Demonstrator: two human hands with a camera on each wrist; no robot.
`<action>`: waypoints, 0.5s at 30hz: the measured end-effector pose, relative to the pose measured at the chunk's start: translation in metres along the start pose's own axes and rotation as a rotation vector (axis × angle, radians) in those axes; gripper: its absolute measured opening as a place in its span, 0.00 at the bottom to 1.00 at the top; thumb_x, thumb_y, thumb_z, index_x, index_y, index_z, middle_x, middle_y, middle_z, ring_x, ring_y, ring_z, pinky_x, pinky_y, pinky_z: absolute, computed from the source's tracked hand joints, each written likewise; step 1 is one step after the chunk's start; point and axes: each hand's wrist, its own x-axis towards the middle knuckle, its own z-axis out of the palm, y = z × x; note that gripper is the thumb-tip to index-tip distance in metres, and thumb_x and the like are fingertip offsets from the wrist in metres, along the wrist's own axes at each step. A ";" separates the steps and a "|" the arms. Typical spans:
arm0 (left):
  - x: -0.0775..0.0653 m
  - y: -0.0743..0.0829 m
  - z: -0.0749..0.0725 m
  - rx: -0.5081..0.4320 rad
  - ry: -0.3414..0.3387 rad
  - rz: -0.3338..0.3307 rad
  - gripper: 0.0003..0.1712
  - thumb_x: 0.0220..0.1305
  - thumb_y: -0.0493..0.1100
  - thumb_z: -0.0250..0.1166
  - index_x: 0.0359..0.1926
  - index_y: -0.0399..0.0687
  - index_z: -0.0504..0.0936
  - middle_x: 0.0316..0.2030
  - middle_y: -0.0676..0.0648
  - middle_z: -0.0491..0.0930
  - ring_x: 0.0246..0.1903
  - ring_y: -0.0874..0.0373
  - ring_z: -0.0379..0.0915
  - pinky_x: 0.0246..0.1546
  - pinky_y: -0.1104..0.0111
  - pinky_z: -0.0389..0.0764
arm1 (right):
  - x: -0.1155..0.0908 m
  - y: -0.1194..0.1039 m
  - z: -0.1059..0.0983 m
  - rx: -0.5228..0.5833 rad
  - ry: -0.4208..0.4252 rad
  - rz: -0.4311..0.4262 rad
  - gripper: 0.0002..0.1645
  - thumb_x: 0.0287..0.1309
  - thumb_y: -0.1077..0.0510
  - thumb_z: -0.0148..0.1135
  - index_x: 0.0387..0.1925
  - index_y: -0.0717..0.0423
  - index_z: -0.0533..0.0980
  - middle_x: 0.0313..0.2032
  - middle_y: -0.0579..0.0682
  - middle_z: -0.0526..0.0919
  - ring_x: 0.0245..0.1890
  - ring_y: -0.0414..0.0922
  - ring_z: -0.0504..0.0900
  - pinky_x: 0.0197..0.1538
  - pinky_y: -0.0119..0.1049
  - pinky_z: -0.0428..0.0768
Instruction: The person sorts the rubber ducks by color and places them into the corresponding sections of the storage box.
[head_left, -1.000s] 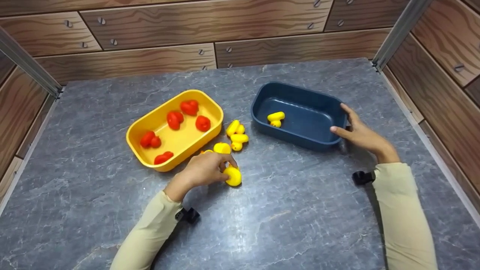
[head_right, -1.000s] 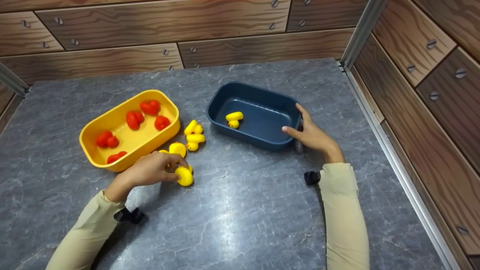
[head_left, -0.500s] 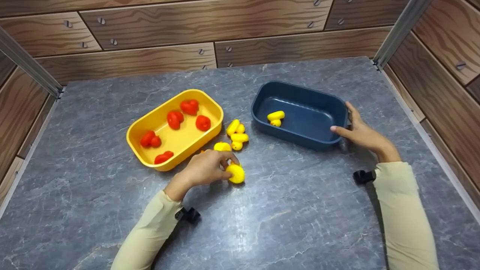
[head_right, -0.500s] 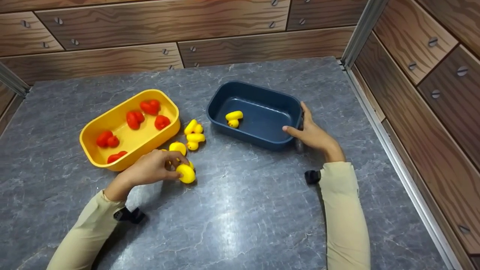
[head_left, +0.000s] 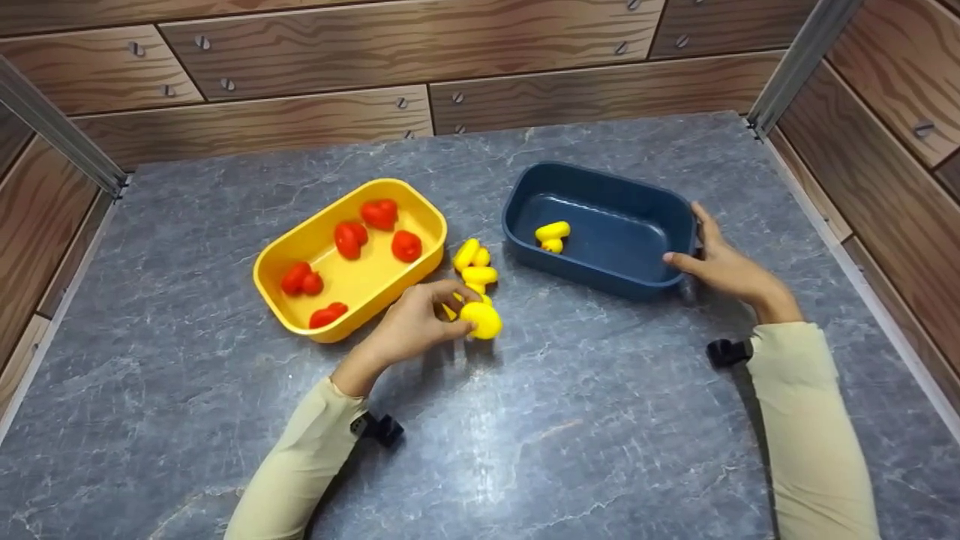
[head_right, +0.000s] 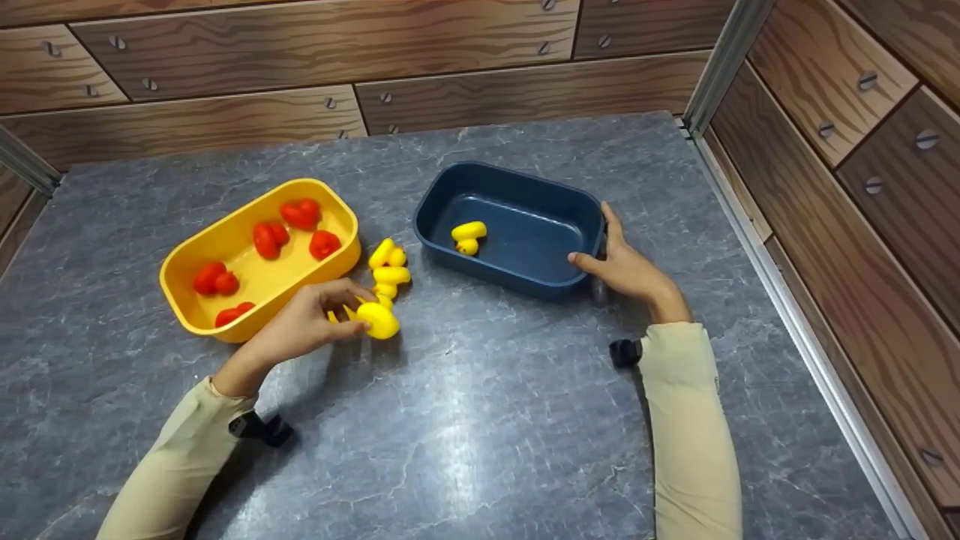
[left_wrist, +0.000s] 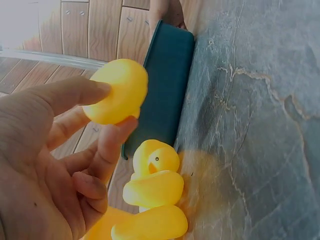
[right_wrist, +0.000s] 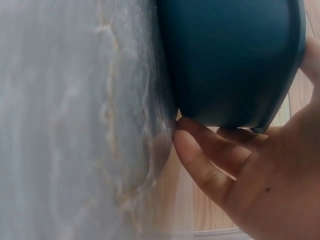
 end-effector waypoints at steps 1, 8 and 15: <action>0.001 0.000 0.000 -0.022 0.012 0.007 0.15 0.55 0.41 0.71 0.46 0.49 0.83 0.39 0.47 0.83 0.36 0.58 0.76 0.36 0.70 0.76 | 0.000 -0.001 0.000 0.000 0.001 0.001 0.63 0.64 0.44 0.57 0.72 0.43 0.17 0.73 0.64 0.20 0.73 0.64 0.26 0.71 0.65 0.35; 0.007 -0.001 0.000 -0.151 0.094 0.075 0.15 0.54 0.35 0.70 0.44 0.38 0.82 0.35 0.41 0.83 0.33 0.60 0.74 0.34 0.74 0.73 | -0.002 -0.003 0.000 0.010 0.008 0.000 0.64 0.63 0.41 0.58 0.72 0.44 0.18 0.73 0.64 0.20 0.73 0.64 0.26 0.70 0.65 0.34; 0.014 0.001 0.000 -0.288 0.118 0.040 0.17 0.53 0.33 0.69 0.46 0.35 0.80 0.32 0.43 0.83 0.28 0.60 0.73 0.28 0.76 0.72 | -0.001 -0.001 -0.001 0.024 -0.009 -0.011 0.63 0.65 0.45 0.57 0.72 0.46 0.16 0.73 0.63 0.20 0.73 0.65 0.31 0.72 0.63 0.38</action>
